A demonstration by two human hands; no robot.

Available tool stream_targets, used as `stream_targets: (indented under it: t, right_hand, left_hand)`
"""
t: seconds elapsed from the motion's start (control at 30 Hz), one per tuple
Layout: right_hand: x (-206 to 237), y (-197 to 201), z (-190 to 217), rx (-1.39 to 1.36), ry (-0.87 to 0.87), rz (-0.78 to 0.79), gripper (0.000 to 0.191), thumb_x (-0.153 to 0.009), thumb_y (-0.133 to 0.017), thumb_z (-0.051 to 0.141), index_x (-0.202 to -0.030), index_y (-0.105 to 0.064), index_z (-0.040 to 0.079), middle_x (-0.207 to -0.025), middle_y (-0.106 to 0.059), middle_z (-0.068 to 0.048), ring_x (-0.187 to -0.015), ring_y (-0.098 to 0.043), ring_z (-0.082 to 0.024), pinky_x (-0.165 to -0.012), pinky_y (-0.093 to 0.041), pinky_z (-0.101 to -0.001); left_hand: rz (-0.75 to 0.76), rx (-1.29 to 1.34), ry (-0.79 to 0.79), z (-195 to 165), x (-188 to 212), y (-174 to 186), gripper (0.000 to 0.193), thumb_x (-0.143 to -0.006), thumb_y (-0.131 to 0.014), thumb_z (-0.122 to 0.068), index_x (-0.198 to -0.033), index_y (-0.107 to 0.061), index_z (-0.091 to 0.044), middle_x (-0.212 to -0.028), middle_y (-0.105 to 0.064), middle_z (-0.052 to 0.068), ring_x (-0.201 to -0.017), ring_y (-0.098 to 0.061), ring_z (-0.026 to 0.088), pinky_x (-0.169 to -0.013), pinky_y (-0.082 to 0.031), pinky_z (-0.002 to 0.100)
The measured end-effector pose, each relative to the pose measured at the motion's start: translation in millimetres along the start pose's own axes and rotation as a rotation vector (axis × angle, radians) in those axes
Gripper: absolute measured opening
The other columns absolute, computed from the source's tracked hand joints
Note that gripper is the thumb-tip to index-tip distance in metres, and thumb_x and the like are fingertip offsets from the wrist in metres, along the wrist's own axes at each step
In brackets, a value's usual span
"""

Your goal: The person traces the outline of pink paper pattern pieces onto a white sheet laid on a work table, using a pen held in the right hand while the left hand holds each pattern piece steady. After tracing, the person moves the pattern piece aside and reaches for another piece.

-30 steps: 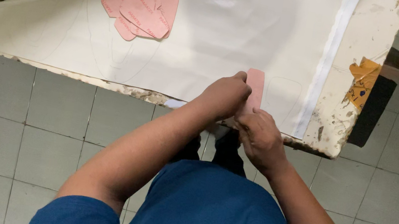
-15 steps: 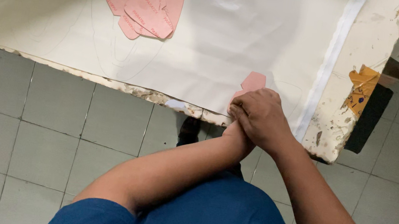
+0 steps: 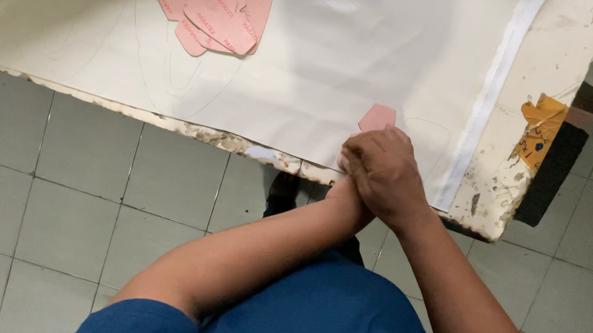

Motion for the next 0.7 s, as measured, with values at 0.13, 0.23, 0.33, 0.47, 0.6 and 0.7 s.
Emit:
stream_targets:
  t: [0.13,0.23,0.33,0.47,0.6,0.7]
  right_hand:
    - [-4,29,-42,0.003,-0.193,-0.141,0.018,-0.107,-0.057,0.006,-0.124,-0.062,0.006,-0.121,-0.062,-0.013,-0.110,-0.065,-0.031,-0.094,-0.054,-0.0397]
    - [-4,14,-87,0.156,-0.475,0.069,0.034,-0.097,-0.065,0.009,-0.131,-0.063,0.010,-0.131,-0.052,-0.017,-0.102,-0.063,-0.033,-0.087,-0.052,-0.0451]
    - [-8,-2,-95,0.141,-0.443,0.141,0.040,-0.088,-0.080,0.021,-0.120,-0.063,0.006,-0.128,-0.046,-0.018,-0.109,-0.059,-0.035,-0.088,-0.051,-0.0454]
    - [-7,-6,-116,0.018,-0.621,0.203,0.040,-0.081,-0.082,0.019,-0.107,-0.057,0.003,-0.111,-0.055,-0.014,-0.093,-0.064,-0.025,-0.082,-0.054,-0.0374]
    - [-5,10,-103,-0.300,-0.635,0.095,0.029,-0.088,-0.079,0.015,-0.104,-0.057,0.005,-0.091,-0.064,-0.005,-0.084,-0.063,-0.017,-0.075,-0.054,-0.0305]
    - [4,18,-65,-0.255,-0.441,-0.038,0.023,-0.090,-0.076,0.010,-0.103,-0.057,0.007,-0.093,-0.064,-0.005,-0.082,-0.064,-0.017,-0.071,-0.053,-0.0296]
  left_hand:
    - [-0.174,0.059,0.093,33,29,25,0.039,-0.094,-0.057,-0.017,-0.116,-0.067,0.014,-0.130,-0.056,0.038,-0.103,-0.058,0.039,-0.082,-0.053,0.043]
    - [-0.394,0.220,0.084,58,59,49,0.034,-0.091,-0.057,-0.013,-0.108,-0.069,0.014,-0.130,-0.058,0.033,-0.109,-0.059,0.036,-0.089,-0.055,0.038]
    - [-0.510,0.124,0.033,67,82,65,0.038,-0.085,-0.057,-0.017,-0.107,-0.069,0.012,-0.125,-0.059,0.029,-0.116,-0.059,0.035,-0.100,-0.054,0.037]
    - [-0.493,0.255,0.014,75,92,66,0.046,-0.084,-0.060,-0.015,-0.120,-0.064,0.014,-0.128,-0.058,0.024,-0.120,-0.056,0.035,-0.107,-0.049,0.037]
    - [-0.656,0.704,0.136,103,110,64,0.044,-0.088,-0.062,-0.005,-0.131,-0.060,0.003,-0.140,-0.055,0.021,-0.131,-0.054,0.035,-0.112,-0.045,0.038]
    - [-0.750,0.857,0.358,137,125,52,0.037,-0.092,-0.063,-0.007,-0.129,-0.059,-0.004,-0.142,-0.054,0.017,-0.135,-0.052,0.034,-0.117,-0.042,0.043]
Point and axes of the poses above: each hand's wrist, its own x-axis away from the middle knuckle, its own y-axis out of the back of the hand, z = x × y, the point moved 9 cm from there along -x, towards the middle knuckle
